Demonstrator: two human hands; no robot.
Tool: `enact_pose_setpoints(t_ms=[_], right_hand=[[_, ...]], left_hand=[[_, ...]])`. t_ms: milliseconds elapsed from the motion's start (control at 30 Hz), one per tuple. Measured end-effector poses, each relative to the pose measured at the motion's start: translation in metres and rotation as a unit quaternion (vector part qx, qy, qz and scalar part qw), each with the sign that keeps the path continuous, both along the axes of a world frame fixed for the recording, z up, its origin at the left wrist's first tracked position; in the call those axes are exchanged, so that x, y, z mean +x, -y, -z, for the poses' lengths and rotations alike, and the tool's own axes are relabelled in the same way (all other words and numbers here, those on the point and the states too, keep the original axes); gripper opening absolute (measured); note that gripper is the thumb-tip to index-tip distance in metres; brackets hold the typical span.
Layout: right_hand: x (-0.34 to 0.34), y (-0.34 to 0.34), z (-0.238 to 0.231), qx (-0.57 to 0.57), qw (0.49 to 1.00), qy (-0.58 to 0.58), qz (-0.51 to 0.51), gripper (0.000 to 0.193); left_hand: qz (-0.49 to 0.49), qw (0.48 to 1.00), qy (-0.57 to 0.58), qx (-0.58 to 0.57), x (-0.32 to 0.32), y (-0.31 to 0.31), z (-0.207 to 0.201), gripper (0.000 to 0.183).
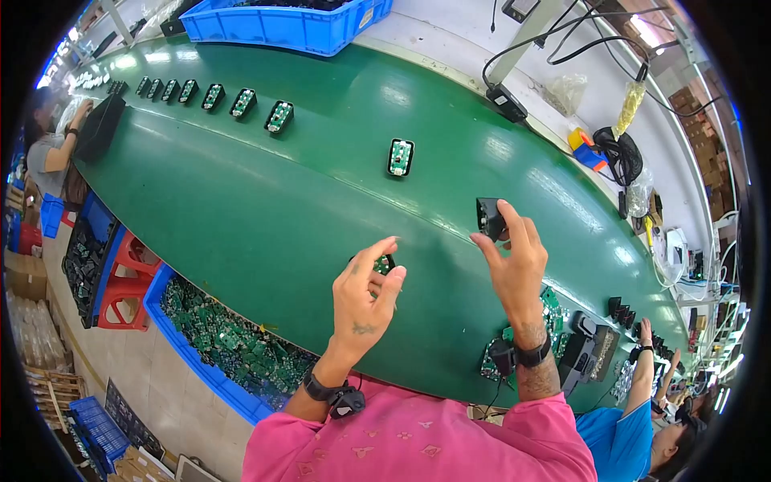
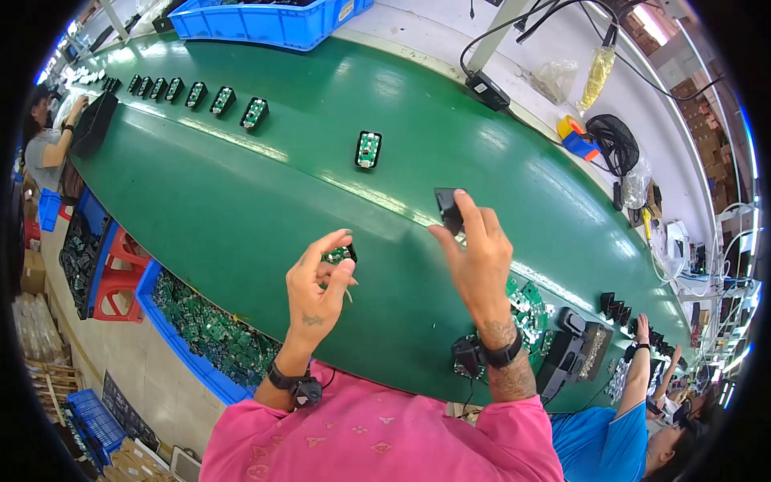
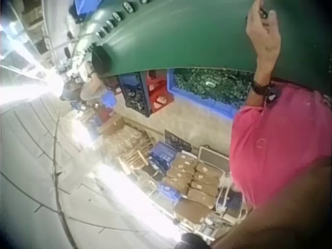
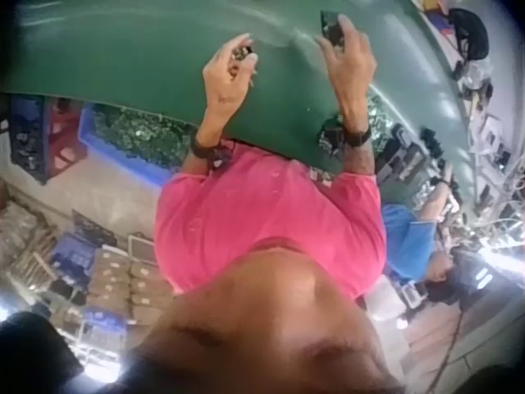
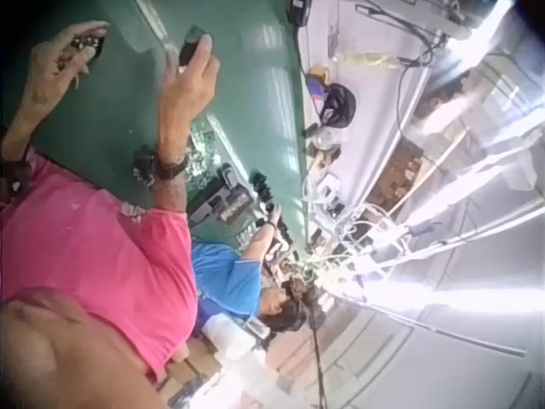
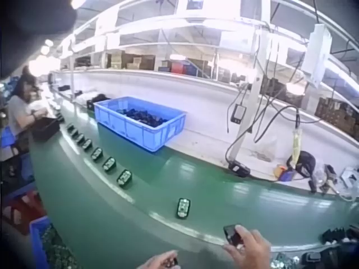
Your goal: The person picks up a black plastic housing and a green circuit board, fits the board into the housing by hand, and places the assembled unit onto the conveyor belt.
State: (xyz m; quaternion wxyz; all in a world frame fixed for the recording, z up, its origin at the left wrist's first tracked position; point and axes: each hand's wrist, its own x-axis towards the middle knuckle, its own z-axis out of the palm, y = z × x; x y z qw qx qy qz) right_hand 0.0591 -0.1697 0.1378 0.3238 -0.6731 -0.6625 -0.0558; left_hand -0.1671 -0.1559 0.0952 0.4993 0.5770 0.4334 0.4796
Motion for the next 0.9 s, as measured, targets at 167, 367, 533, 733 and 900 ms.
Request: enact_pose_setpoints(t_ms=[167, 367, 533, 733, 900], right_hand=[[0.035, -0.030, 0.042, -0.088, 0.992, -0.077, 0.036, 0.047], [0.070, -0.100, 0.103, -0.161, 0.853, -0.496, 0.040, 0.041], [0.066, -0.127, 0.108, -0.190, 0.861, -0.466, 0.074, 0.046], [0.040, -0.057, 0.094, -0.071, 0.975, -0.154, 0.143, 0.047], [-0.036, 0.051, 0.084, -0.211, 0.862, -0.447, -0.113, 0.050]], left_hand=[[-0.045, 0.981, -0.150, 0.115, -0.014, -0.001, 0.016, 0.047], [-0.008, 0.939, -0.305, 0.160, -0.044, -0.015, 0.026, 0.077], [0.071, 0.925, -0.343, 0.147, -0.039, -0.028, 0.048, 0.071], [0.028, 0.964, -0.241, 0.110, -0.020, -0.024, 0.058, 0.048], [0.067, 0.986, -0.144, 0.049, 0.026, 0.007, 0.034, 0.049]])
